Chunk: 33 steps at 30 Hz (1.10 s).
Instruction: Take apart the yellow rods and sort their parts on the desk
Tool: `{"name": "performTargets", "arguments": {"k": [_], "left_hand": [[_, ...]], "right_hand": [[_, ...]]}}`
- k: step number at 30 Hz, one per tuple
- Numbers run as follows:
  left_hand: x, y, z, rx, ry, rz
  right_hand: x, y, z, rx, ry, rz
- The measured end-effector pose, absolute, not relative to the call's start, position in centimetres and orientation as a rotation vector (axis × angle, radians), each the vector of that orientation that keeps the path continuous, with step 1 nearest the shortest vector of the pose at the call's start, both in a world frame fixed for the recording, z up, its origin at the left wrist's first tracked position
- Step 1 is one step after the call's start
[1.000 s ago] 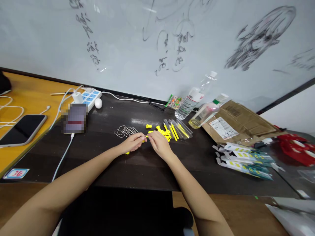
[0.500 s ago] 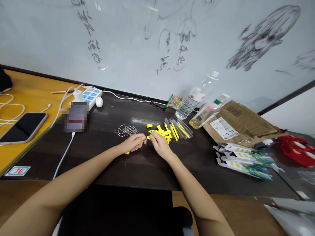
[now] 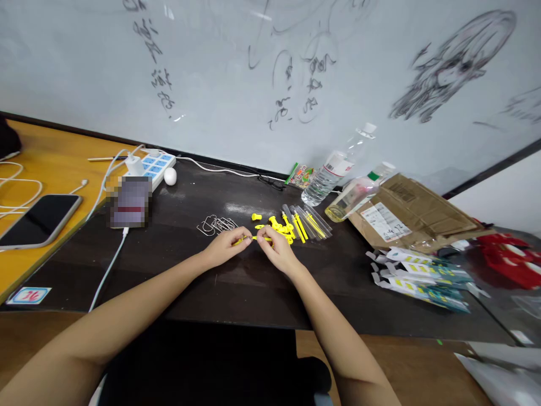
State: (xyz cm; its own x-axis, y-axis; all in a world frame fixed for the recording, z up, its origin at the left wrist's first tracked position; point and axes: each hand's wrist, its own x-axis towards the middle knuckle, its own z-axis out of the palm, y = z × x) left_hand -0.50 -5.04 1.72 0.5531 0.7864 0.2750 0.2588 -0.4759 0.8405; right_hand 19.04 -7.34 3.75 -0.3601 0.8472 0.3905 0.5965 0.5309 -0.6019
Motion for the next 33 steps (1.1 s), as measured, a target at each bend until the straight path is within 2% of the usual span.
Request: {"name": "performTargets", "arguments": {"k": [5, 33], "left_hand": [[-0.68, -5.06, 2.15, 2.220, 0.970, 0.864], [-0.65, -5.11, 1.65, 2.356, 0.977, 0.927]], "right_hand": [[19.00, -7.35, 3.67, -1.221, -2.123, 0.460], [18.98, -7.18, 3.33, -1.085, -2.109, 0.574]]}}
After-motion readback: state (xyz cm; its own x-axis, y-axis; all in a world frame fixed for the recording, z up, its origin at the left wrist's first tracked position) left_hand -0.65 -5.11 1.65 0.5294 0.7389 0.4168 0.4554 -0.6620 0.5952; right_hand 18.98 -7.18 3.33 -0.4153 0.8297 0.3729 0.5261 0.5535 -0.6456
